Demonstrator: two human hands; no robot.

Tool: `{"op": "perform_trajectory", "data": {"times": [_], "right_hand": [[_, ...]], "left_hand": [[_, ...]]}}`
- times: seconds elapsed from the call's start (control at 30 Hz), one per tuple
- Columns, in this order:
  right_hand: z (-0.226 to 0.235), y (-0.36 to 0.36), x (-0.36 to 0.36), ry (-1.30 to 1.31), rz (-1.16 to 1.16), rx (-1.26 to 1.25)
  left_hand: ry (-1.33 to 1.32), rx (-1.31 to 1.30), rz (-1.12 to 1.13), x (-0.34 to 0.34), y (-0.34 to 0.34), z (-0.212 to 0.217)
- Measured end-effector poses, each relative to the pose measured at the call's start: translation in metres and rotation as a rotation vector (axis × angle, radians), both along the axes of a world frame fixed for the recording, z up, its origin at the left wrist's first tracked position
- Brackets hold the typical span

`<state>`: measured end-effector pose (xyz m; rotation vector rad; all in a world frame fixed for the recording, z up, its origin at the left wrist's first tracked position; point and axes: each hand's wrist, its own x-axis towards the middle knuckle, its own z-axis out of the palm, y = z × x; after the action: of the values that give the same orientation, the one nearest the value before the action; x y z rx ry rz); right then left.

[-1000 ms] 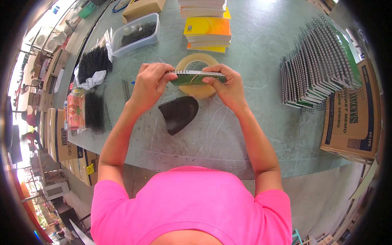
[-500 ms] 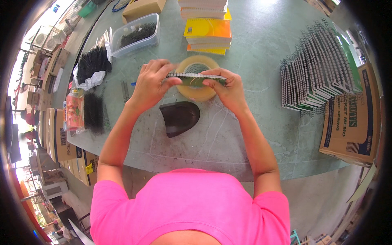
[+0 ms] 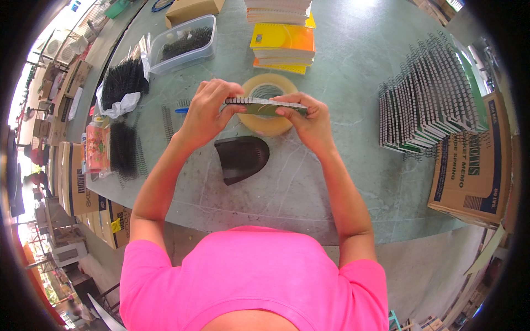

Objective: The person threads a plastic spiral through pre-punched holes in a notebook, trims the excess wire with pliers, and places the finished item on a stack.

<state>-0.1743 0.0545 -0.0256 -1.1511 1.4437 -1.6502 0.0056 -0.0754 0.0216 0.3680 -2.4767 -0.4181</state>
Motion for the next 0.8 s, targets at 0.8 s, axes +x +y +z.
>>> {"op": "perform_trajectory", "data": {"times": [0.8], "right_hand": [[0.0,0.001,0.004,0.01,-0.018,-0.055]], "left_hand": [[-0.079,-0.302,0.064,-0.004,0.008,0.001]]}}
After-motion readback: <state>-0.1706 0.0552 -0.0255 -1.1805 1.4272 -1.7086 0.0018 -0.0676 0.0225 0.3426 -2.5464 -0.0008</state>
